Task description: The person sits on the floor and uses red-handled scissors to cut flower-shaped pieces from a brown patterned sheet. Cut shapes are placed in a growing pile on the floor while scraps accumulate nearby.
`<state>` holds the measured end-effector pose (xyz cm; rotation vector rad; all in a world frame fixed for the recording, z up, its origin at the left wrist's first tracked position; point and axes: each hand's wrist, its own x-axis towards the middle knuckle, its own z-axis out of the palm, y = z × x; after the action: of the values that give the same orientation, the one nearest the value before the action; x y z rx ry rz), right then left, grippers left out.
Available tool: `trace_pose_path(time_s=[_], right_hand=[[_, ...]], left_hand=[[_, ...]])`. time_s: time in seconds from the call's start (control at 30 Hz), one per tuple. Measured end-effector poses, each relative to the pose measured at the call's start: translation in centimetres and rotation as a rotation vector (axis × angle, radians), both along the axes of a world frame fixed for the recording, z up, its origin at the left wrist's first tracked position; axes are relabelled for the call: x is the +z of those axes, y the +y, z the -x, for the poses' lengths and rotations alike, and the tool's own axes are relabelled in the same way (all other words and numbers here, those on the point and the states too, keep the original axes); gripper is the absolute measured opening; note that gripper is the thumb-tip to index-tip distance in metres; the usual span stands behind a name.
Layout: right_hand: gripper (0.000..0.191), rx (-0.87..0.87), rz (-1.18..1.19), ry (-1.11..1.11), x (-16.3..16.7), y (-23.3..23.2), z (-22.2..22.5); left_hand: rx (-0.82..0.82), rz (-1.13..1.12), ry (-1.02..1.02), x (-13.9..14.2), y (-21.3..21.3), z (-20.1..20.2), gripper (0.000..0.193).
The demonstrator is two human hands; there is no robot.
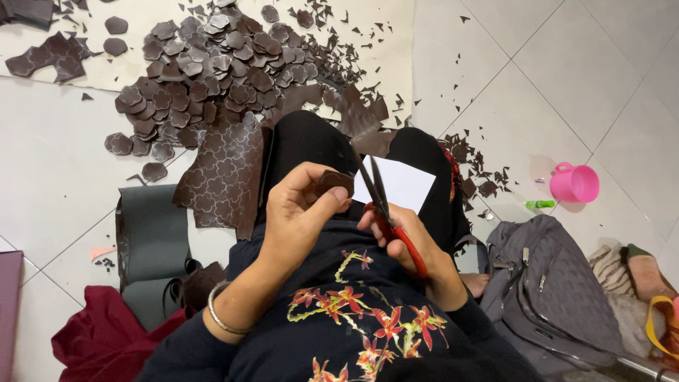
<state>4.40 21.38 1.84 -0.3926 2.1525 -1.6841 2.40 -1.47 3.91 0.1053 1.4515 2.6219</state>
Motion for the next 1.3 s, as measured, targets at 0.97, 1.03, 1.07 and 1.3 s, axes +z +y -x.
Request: trace_pose_path(time_s=[0.97, 1.03, 1.07, 1.3], right_hand=[[0.113, 0.170, -0.025, 0.005, 2.3, -0.7, 0.2], [0.116, 0.158, -0.002, -0.008, 1.8, -0.8, 0.2], [0.116, 0.154, -0.001, -0.015, 1.6, -0.7, 0.1], [0.113, 0.112, 0.020, -0.116, -0.1, -0.2, -0.6]], left_hand=[[-0.102, 0.405, 0.045, 2.6, -1.5, 0.2, 0.012], [-0.096, 0.401, 0.048, 2.5, -1.4, 0.2, 0.012], [-0.096, 0.395, 0.045, 2.5, -1.4, 0.2, 0.012], [-0.080, 0.340, 0.032, 2.2, -1.1, -0.1, 0.011]])
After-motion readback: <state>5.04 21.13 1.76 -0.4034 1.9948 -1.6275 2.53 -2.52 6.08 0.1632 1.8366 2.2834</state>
